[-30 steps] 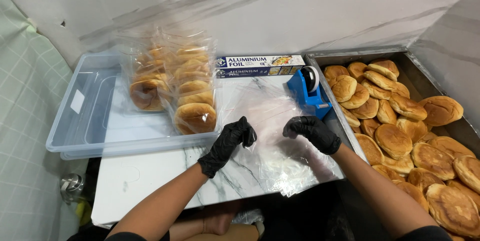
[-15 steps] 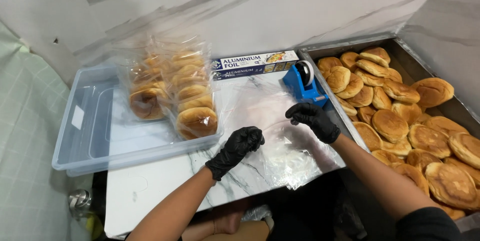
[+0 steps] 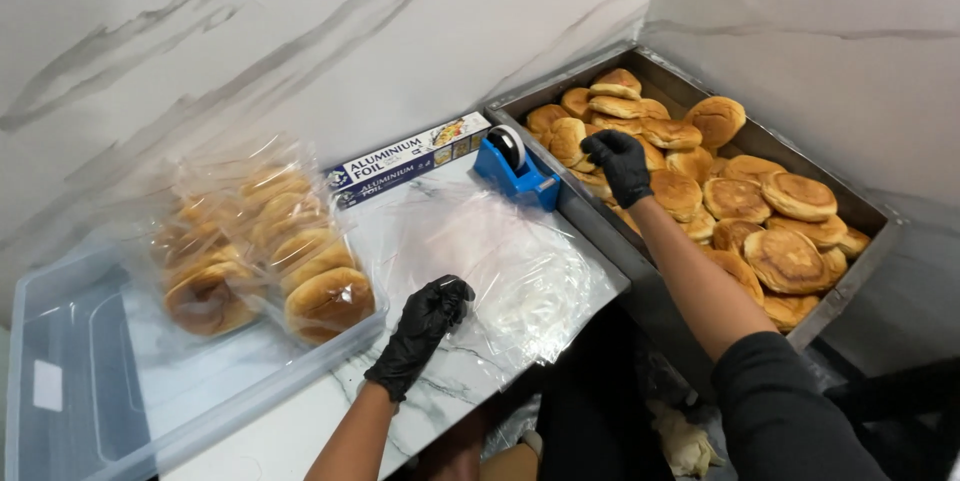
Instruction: Packing individual bread buns into plastic bags from a large metal tray at a bakery packaging station.
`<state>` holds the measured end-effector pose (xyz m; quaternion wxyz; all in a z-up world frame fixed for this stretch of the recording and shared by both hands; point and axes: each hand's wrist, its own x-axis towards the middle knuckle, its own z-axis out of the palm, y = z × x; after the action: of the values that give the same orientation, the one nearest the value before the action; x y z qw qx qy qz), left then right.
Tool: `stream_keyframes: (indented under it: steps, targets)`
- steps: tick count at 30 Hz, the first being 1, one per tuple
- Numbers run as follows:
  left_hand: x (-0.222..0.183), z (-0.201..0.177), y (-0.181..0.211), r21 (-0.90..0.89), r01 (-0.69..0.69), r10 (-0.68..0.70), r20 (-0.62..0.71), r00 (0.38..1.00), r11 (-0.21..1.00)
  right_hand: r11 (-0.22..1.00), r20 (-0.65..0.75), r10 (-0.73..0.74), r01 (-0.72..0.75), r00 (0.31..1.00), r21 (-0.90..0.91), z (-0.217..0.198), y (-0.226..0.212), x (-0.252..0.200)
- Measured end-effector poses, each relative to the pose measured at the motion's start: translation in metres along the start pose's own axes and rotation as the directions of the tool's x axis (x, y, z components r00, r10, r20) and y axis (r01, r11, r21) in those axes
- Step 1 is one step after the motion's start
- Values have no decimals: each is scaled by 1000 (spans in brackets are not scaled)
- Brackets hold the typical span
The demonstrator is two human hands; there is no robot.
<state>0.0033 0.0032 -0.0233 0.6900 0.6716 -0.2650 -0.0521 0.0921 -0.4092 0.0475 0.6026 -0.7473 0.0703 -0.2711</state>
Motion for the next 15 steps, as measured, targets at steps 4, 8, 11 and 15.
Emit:
stream_keyframes:
  steps: [4,8,11,15]
  targets:
    - [1,2,-25,-8,-31,31,-14,999,999,738,-185,-180,8,966,-675,-88,30,15]
    - [4,-3,-38,68,-74,71,41,997,995,422,-394,-24,-347,919,-837,-184,75,7]
    - [-2,-2,-21,137,-63,59,38,998,989,338,-550,88,-544,830,-768,-221,67,-20]
    - [0,-4,-10,83,-92,87,59,994,992,262,-540,146,-558,829,-787,-198,29,-30]
